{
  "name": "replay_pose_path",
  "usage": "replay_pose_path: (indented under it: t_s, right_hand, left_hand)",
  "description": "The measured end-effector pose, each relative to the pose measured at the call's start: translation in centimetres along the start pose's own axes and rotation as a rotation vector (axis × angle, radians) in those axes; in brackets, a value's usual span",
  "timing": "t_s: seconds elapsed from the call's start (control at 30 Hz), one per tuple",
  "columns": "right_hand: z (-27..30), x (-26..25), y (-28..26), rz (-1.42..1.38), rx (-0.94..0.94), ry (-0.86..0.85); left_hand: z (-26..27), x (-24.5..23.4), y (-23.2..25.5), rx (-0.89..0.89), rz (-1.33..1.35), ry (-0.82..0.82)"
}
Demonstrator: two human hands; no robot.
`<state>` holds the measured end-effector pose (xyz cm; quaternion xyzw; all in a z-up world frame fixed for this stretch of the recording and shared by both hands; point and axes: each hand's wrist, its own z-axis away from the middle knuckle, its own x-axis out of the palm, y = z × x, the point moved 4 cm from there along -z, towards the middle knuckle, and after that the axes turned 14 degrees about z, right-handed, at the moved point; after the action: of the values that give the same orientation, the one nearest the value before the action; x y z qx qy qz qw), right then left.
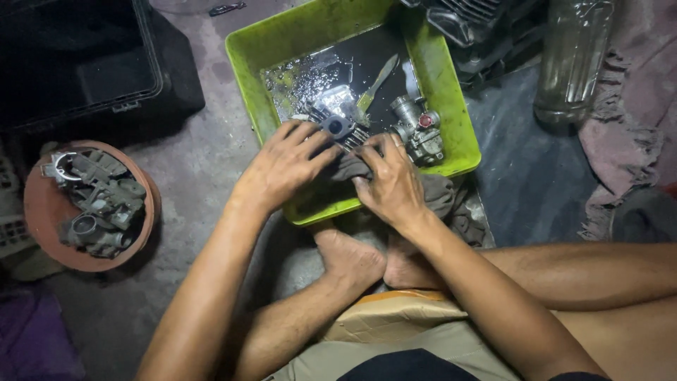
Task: Cleaning motorcycle engine components in a basin of solvent using a brush and cloth
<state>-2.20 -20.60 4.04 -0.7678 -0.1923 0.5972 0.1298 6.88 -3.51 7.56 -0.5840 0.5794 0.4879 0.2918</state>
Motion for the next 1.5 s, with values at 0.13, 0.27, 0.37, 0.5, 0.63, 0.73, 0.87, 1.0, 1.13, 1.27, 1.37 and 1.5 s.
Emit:
replay_pose_path:
  t_s: [0.13, 0.27, 0.37, 0.5, 0.63, 0.73, 0.87, 1.0, 1.13, 1.27, 1.37, 1.5]
  right_hand:
    - [0.0, 0.4, -0.5, 0.094, -0.015, -0.01]
    - [-0.6, -0.8, -0.7, 0.015, 0.006, -0.142]
    - [-3.1, -4.8, 0.6, -0.19, 0.086, -0.237]
    - [-4.9, -8.1, 6.3, 0.117, -0.041, -0.179]
    - [-2.0, -7.8, 2.4, 0.181, -0.066, -0.368]
    - [3.6, -5.6, -1.2, 0.44, -0.224, -0.447]
    - [6.6, -7.5, -4.9, 0.128, -0.321, -0.414]
    - [9.2, -7.8, -6.0, -0.356, -0.333, -0.622]
    - [5.7, -9.3, -5.2, -0.54, -0.368, -0.769]
    - [0.1, -7.2, 3.4, -0.141, -0.275, -0.226]
    - [-0.4, 2.5, 10.5, 0.205, -0.217, -0.453]
    - [-0.1, 8.0, 11.8, 0.321, -0.28, -0.7]
  left_hand:
    - [-0.7, 0.5, 0.1, -0.005, -0.037, 0.061]
    - [-0.1, 1.6, 0.0, -0.001, -0.022, 0.136]
    - [1.1, 1.8, -0.5, -0.01, 0.005, 0.189]
    - [2.7, 2.6, -0.9, -0.139, 0.078, 0.211]
    - [3.1, 2.9, -1.0, -0.234, 0.198, 0.254]
    - [3.0, 2.0, -0.5, -0.317, 0.303, 0.268]
    - [2.2, 1.0, 1.2, -0.458, 0.26, 0.153]
    - [2.4, 1.1, 1.9, -0.531, 0.223, 0.121]
    - [2.4, 1.4, 1.5, -0.498, 0.205, 0.144]
    - [3.4, 2.4, 0.8, -0.516, 0.225, 0.16]
    - [3.8, 2.7, 0.4, -0.516, 0.218, 0.191]
    - [3.8, 3.1, 0.3, -0.513, 0.249, 0.225]
